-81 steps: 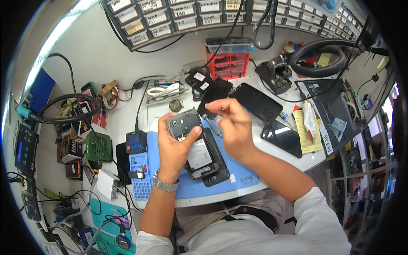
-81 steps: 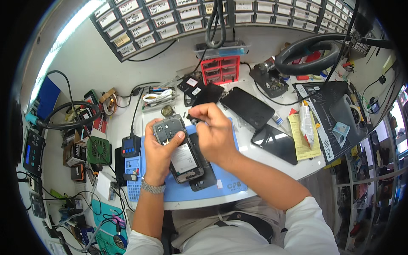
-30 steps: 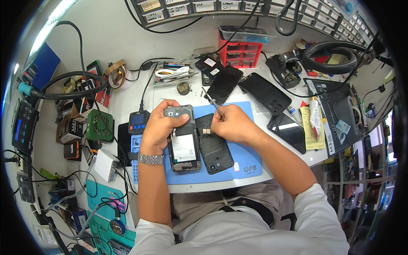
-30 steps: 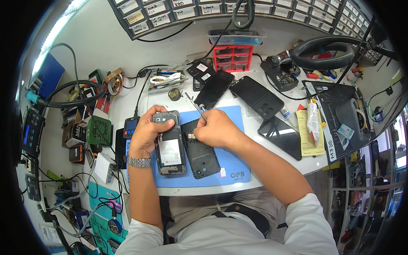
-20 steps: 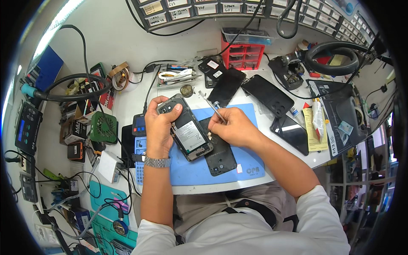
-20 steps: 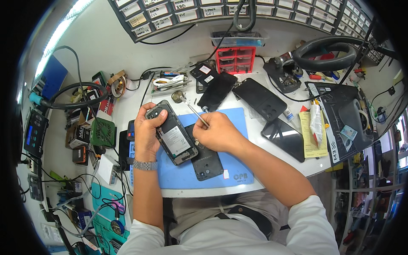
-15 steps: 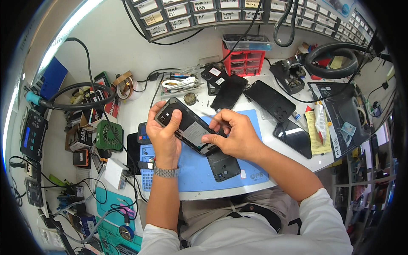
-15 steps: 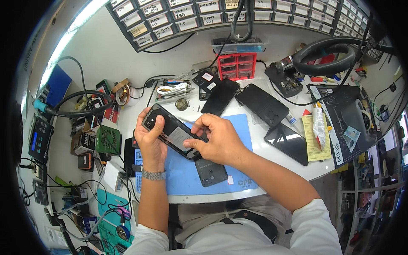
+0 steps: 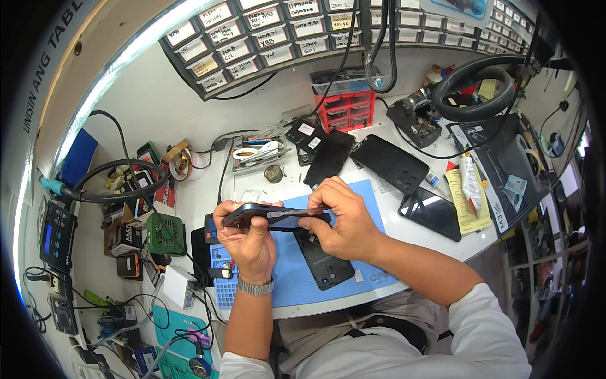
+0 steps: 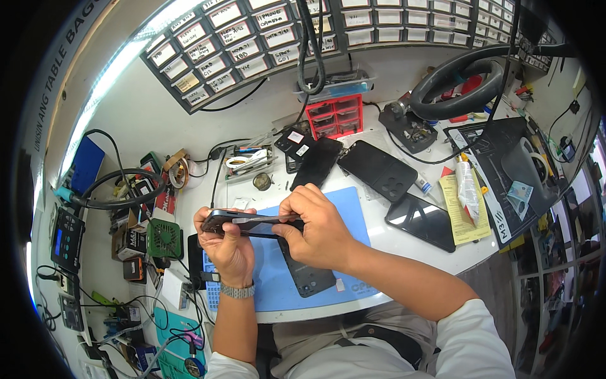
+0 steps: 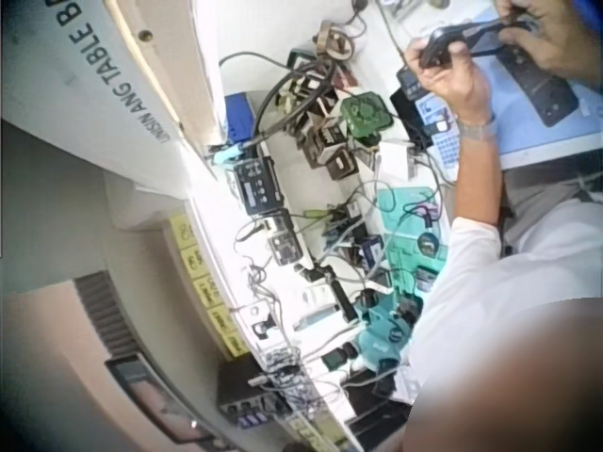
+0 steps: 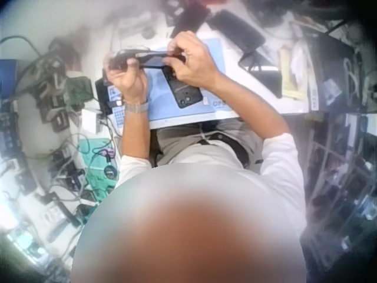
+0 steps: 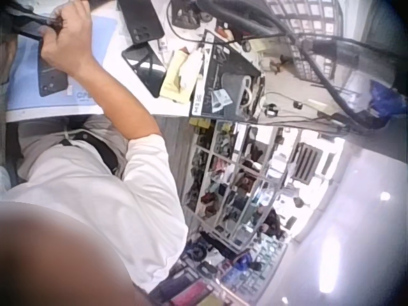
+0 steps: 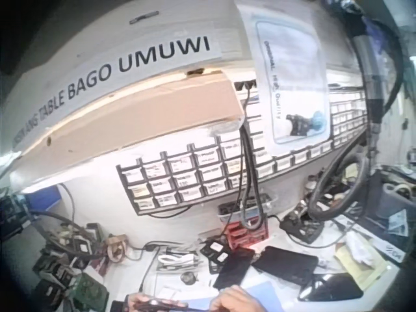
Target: The person uses a heat gun to warm the back of a smartphone, then uses a metal prying tool to separate the back cover from the frame. The person continues to pry around the edges and lift the back cover to expose the internal components.
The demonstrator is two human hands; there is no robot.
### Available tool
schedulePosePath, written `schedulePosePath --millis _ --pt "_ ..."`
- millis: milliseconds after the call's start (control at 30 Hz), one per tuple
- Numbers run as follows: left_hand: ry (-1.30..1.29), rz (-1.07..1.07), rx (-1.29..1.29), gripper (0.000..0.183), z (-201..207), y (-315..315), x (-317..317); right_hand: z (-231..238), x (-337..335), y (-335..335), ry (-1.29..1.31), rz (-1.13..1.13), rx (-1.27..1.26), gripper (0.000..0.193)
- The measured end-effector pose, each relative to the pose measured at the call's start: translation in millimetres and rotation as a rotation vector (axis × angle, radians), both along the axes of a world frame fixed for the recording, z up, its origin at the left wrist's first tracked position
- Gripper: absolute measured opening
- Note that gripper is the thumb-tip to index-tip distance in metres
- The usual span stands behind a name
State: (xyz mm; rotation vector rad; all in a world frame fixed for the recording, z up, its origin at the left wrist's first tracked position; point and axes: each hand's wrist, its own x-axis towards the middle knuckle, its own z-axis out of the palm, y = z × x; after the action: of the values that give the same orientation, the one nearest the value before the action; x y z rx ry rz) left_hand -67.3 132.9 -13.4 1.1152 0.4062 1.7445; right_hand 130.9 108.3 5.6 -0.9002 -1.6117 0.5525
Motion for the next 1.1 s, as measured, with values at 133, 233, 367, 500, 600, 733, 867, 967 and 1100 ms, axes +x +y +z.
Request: schedulePosePath --millis 133,233,367,500,600,733,867,967,1100 --pt "0.021 0.028 0.042 0.054 0.4 -3.3 3.3 -0.2 0.7 0.7 -0.028 -0.012 0.017 0.029" --pt "-0.007 0.056 0.067 0.050 0.4 -3.4 5.5 -0.9 -0.4 0.2 0.001 -0.002 0.014 0.032" --pt "0.025 0.071 0.074 0.051 -0.9 -6.7 7.8 -2.3 -0.2 0.9 -0.001 -0.019 -0.010 0.036" --pt "0.121 0.112 0.139 0.055 -2.7 -7.4 9.2 -4.6 -2.7 -0.3 0.040 -0.026 -0.016 0.033" --pt "0.127 0.132 0.167 0.055 -4.3 -7.7 11.4 -5.0 -3.8 -0.2 0.053 -0.031 0.008 0.031" --pt "0.232 0.156 0.240 0.054 -3.3 -9.8 13.9 -1.3 1.1 -0.6 0.059 0.034 0.075 0.033" --pt "0.307 0.134 0.324 0.048 -1.6 -12.9 21.6 4.1 4.3 -4.6 0.180 0.120 0.081 0.038" --pt "0.477 0.149 0.455 0.048 1.4 -16.5 23.6 6.2 3.7 -3.3 0.176 0.104 0.221 0.037" --pt "0.539 0.178 0.484 0.051 1.1 -17.8 29.8 6.4 2.8 -3.5 0.197 0.086 0.268 0.039"
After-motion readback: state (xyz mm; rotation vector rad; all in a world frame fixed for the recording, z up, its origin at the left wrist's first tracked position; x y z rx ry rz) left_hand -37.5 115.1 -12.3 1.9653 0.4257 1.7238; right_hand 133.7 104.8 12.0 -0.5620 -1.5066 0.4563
